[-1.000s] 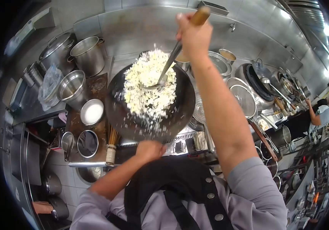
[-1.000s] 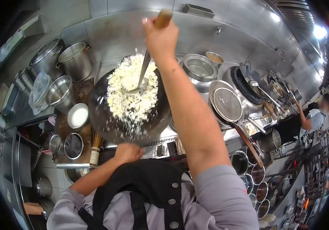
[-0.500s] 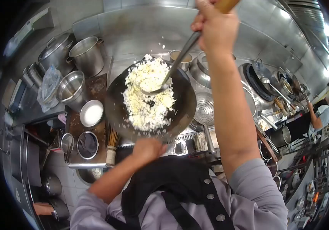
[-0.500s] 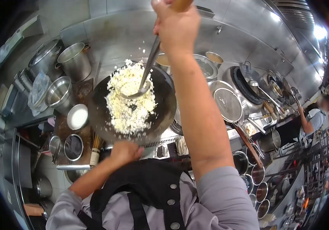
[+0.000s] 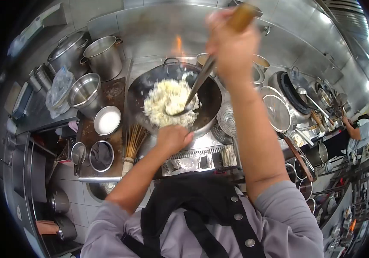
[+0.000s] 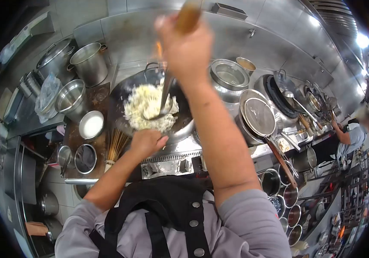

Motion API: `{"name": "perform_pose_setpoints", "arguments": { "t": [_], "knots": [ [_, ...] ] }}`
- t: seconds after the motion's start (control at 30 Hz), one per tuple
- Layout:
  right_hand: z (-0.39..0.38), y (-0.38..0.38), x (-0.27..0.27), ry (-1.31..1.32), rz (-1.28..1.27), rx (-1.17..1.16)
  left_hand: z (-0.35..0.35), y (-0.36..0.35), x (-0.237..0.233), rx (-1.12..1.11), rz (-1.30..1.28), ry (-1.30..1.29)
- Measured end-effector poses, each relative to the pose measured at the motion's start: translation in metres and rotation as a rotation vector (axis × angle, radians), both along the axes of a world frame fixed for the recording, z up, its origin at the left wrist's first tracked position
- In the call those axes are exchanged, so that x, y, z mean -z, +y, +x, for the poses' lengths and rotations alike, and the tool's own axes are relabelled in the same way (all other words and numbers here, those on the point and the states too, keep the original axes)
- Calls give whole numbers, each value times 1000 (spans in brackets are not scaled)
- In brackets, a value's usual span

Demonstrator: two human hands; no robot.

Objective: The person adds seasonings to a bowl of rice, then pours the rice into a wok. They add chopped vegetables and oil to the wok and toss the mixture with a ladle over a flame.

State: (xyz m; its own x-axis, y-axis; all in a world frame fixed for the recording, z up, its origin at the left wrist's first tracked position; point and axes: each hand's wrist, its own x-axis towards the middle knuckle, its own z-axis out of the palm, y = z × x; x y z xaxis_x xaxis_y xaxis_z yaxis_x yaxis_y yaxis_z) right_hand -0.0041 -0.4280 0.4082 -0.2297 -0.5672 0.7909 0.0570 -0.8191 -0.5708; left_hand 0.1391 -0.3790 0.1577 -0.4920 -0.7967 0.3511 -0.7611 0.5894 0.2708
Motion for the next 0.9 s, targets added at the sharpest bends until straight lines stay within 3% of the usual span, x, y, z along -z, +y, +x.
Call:
{"name": "perform_pose_setpoints", "arguments": {
  "t": [0.07, 0.17, 0.27, 0.33, 0.47, 0.53, 0.6, 0.67, 0.73, 0.77, 0.8, 0.87, 0.9],
  "knots": [
    [13, -42, 73, 67, 85, 182, -11, -14, 41, -90, -48, 91],
    [-6, -55, 42, -24, 222, 139, 7, 41, 70, 13, 13, 7],
    [-18, -24, -26, -36, 183, 30, 23, 77, 33, 157, 78, 8],
    [-14, 4, -39, -9, 47, -83, 17, 41, 13, 71, -43, -37],
    [15, -41, 68, 131, 118, 158, -7, -13, 40, -56, -100, 122],
    [7, -68, 77, 135, 118, 249, -3, 16, 55, -26, -84, 123],
    [-5, -53, 31, 26, 152, 142, 13, 61, 60, 76, 83, 23],
    [-10, -31, -26, -72, 175, 13, 24, 75, 29, 136, 78, -25],
    [-9, -1, -42, -45, 22, -120, 20, 40, 15, 75, -80, -10],
    [-2, 0, -26, -49, 38, -126, 15, 17, 9, 30, 6, 4],
    [8, -4, -4, 30, 73, -33, 6, 0, 9, 19, -65, 58],
    [19, -44, 63, 128, 81, 139, -4, -13, 39, -59, -119, 90],
    [14, -57, 67, 148, 103, 201, -3, -3, 45, -55, -124, 95]
  ]
}}
